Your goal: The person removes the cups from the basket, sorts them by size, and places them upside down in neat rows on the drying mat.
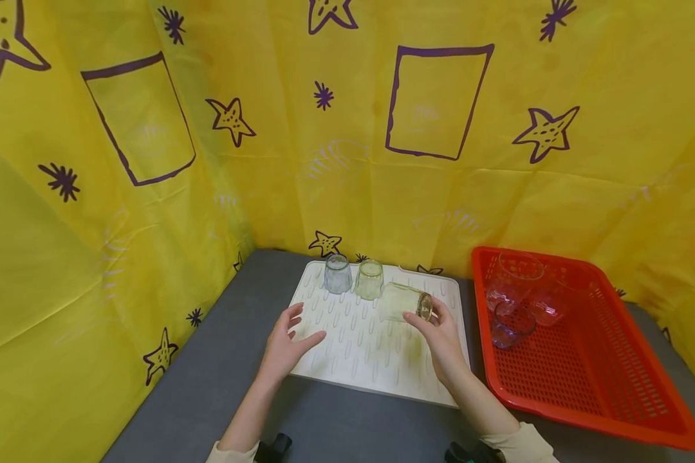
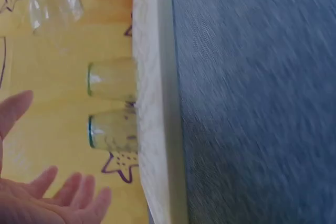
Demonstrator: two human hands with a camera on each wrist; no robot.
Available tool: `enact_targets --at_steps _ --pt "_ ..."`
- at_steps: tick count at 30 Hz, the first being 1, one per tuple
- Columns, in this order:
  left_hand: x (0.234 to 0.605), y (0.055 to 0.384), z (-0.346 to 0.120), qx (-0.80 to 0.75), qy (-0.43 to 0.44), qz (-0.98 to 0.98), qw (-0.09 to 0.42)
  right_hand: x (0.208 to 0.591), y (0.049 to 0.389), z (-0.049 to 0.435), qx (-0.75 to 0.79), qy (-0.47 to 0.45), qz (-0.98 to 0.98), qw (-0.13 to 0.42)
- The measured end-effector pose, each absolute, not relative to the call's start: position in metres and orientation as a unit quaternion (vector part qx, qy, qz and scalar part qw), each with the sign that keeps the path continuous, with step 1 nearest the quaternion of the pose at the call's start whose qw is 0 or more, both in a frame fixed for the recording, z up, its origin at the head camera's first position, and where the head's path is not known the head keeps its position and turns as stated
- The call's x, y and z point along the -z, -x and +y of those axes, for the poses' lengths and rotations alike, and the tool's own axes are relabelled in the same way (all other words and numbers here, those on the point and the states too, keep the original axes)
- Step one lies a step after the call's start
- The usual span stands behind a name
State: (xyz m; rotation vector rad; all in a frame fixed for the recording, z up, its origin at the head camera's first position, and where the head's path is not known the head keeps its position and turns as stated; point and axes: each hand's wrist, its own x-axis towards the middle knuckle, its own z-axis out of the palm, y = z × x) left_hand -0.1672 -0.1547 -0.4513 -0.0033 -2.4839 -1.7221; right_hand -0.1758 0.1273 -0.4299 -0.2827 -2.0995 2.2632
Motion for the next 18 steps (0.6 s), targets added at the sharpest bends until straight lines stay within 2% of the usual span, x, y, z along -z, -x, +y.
enact_targets --at_steps 6,18 --pt "0.459 0.169 -0.175 0.492 -0.047 -0.868 0.045 0.436 0.201 0.123 -0.682 0.148 -0.714 0.064" --pt "0.466 0.17 -0.186 0.465 -0.058 -0.883 0.015 0.45 0.243 0.12 -0.567 0.173 -0.795 0.128"
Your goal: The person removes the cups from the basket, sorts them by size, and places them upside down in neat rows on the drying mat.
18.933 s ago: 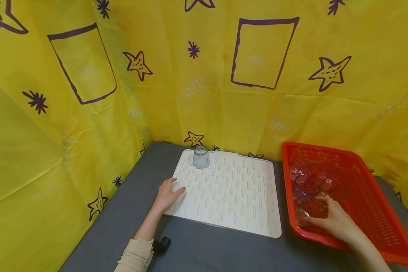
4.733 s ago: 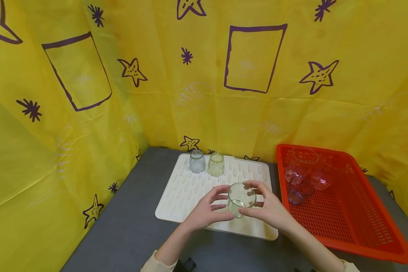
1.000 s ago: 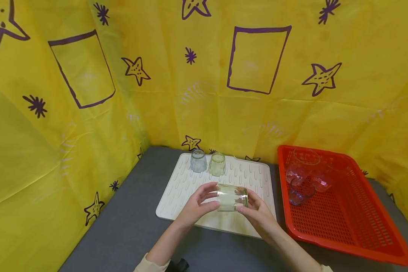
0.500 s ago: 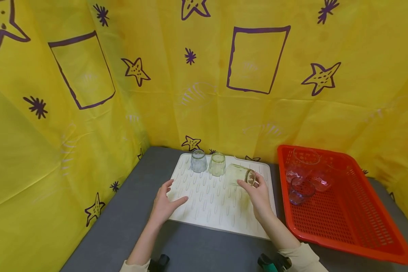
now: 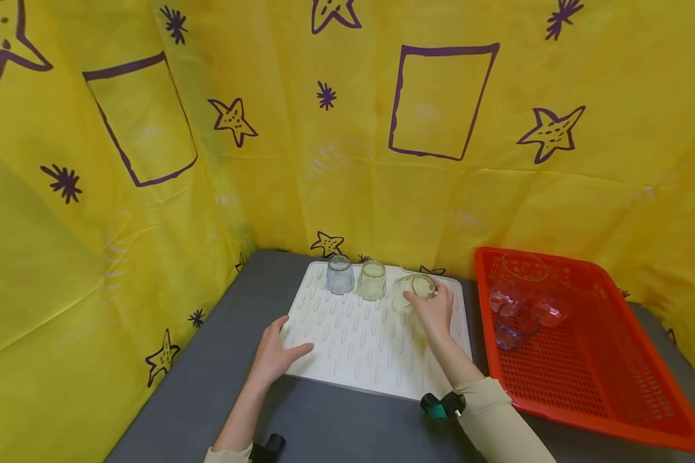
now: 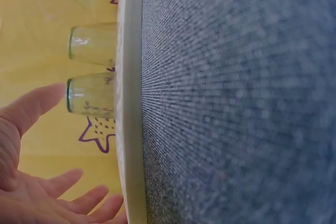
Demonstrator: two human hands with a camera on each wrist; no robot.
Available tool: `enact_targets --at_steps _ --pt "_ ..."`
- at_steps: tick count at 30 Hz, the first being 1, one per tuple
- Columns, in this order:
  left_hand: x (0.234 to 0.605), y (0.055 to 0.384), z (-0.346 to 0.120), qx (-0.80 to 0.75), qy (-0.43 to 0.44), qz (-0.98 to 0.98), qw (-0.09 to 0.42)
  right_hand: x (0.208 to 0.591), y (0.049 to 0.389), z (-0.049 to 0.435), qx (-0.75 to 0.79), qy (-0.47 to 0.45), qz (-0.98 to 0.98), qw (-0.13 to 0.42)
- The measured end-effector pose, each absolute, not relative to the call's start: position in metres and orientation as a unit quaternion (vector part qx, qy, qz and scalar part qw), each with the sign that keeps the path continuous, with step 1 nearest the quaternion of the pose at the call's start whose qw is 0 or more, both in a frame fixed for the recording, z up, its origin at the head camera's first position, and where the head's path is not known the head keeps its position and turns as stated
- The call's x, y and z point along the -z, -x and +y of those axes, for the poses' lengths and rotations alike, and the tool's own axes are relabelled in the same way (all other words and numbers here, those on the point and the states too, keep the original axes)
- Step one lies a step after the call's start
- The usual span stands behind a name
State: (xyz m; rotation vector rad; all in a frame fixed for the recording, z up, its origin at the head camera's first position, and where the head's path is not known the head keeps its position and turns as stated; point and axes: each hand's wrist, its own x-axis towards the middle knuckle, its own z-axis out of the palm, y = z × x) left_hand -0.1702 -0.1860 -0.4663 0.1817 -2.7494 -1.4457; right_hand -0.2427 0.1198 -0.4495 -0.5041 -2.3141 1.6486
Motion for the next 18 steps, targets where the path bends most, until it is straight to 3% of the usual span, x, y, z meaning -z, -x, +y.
enact_targets --at_steps 18 --pt "0.471 0.168 -0.186 0.451 -0.057 -0.89 0.012 0.457 0.282 0.116 -0.473 0.138 -0.86 0.135"
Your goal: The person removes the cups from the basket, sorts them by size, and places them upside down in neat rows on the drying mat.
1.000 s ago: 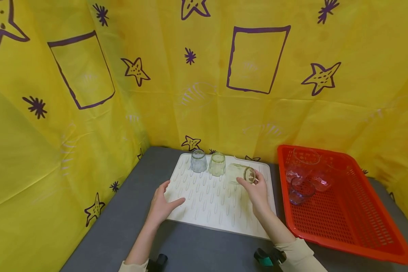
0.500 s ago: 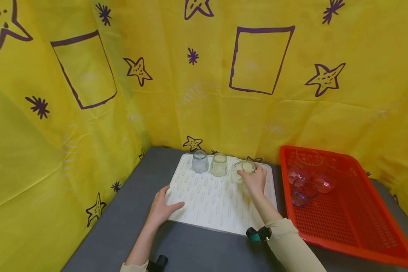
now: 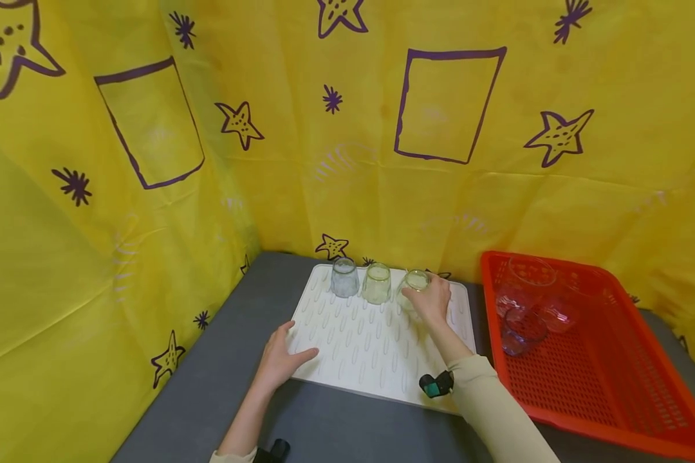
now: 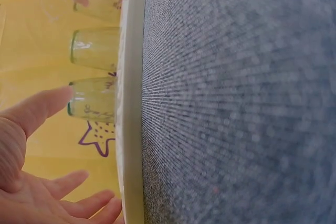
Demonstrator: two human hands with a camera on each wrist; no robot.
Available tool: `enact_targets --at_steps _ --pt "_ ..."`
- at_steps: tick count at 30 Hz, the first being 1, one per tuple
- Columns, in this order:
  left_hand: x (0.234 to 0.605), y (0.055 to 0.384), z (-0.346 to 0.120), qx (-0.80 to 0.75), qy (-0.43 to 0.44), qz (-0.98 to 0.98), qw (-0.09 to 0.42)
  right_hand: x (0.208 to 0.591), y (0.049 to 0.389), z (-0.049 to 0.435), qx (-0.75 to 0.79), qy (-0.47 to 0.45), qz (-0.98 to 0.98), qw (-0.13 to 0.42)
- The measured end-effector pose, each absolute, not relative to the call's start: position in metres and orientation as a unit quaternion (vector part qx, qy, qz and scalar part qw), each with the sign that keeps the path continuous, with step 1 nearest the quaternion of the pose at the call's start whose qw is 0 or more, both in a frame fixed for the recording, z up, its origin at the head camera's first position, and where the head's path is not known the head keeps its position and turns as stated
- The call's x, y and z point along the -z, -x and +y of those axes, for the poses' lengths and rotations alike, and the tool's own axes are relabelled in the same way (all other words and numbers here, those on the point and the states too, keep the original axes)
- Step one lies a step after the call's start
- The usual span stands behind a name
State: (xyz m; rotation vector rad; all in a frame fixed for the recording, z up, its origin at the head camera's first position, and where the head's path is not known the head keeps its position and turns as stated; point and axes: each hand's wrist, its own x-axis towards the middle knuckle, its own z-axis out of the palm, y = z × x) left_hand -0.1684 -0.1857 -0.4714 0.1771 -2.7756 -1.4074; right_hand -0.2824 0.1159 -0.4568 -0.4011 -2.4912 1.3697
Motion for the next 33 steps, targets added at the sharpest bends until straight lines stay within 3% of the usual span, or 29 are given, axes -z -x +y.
enact_targets --at_steps 22,33 --pt "0.474 0.169 -0.181 0.443 -0.055 -0.895 0.007 0.453 0.284 0.123 -0.451 0.124 -0.88 0.079" --pt "0.476 0.172 -0.183 0.436 -0.064 -0.898 0.004 0.443 0.279 0.122 -0.479 0.115 -0.866 0.085"
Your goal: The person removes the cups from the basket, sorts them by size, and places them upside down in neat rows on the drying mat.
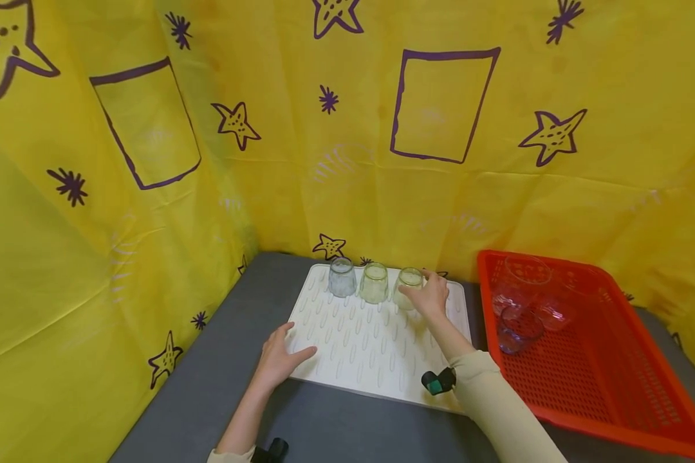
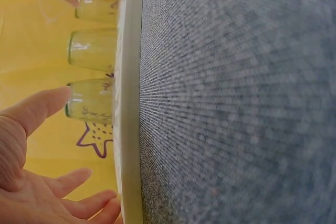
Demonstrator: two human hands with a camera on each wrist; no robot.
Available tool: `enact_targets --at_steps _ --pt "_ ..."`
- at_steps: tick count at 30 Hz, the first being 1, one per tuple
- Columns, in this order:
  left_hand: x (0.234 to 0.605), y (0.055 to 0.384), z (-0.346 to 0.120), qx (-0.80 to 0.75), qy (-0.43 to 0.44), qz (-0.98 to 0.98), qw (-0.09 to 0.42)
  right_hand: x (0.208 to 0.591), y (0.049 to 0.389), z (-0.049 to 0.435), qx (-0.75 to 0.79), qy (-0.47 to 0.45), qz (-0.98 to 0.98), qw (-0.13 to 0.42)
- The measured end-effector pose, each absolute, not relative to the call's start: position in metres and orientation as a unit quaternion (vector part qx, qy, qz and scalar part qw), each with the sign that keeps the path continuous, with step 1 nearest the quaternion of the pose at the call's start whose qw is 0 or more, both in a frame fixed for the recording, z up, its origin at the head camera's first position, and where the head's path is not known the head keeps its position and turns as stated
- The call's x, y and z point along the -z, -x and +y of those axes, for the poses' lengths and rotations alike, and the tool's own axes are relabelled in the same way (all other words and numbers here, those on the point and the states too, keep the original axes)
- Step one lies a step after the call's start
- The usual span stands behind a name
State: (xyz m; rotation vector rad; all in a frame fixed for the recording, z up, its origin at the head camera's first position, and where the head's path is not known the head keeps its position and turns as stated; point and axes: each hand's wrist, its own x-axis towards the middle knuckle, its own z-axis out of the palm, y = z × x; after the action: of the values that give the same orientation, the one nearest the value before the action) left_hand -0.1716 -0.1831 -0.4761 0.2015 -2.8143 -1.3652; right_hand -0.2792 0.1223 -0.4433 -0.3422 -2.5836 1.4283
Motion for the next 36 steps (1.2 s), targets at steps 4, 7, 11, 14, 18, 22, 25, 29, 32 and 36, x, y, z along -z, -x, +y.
enact_targets --at_steps 4,7,11,14,18,22,25,29,32,36 --pt "0.474 0.171 -0.183 0.433 -0.061 -0.9 0.003 0.435 0.272 0.121 -0.531 0.126 -0.834 0.086" --pt "0.473 0.171 -0.183 0.43 -0.057 -0.901 0.0 0.425 0.265 0.119 -0.57 0.136 -0.806 0.083" --pt "0.473 0.171 -0.184 0.428 -0.057 -0.902 -0.002 0.41 0.255 0.118 -0.616 0.141 -0.771 0.075" --pt "0.474 0.171 -0.183 0.43 -0.055 -0.901 -0.001 0.397 0.246 0.12 -0.647 0.138 -0.746 0.074" --pt "0.473 0.171 -0.183 0.431 -0.05 -0.901 0.003 0.379 0.234 0.132 -0.659 0.118 -0.74 0.069" --pt "0.474 0.172 -0.183 0.428 -0.048 -0.903 0.006 0.364 0.219 0.151 -0.65 0.095 -0.753 0.044" --pt "0.473 0.173 -0.184 0.427 -0.049 -0.903 0.005 0.359 0.21 0.167 -0.633 0.084 -0.769 0.028" --pt "0.473 0.171 -0.184 0.425 -0.05 -0.904 0.006 0.358 0.202 0.191 -0.606 0.078 -0.791 0.017" --pt "0.474 0.17 -0.184 0.425 -0.051 -0.904 0.005 0.356 0.196 0.211 -0.574 0.074 -0.815 0.013" --pt "0.474 0.17 -0.184 0.426 -0.051 -0.903 0.004 0.357 0.189 0.242 -0.512 0.055 -0.857 0.006"
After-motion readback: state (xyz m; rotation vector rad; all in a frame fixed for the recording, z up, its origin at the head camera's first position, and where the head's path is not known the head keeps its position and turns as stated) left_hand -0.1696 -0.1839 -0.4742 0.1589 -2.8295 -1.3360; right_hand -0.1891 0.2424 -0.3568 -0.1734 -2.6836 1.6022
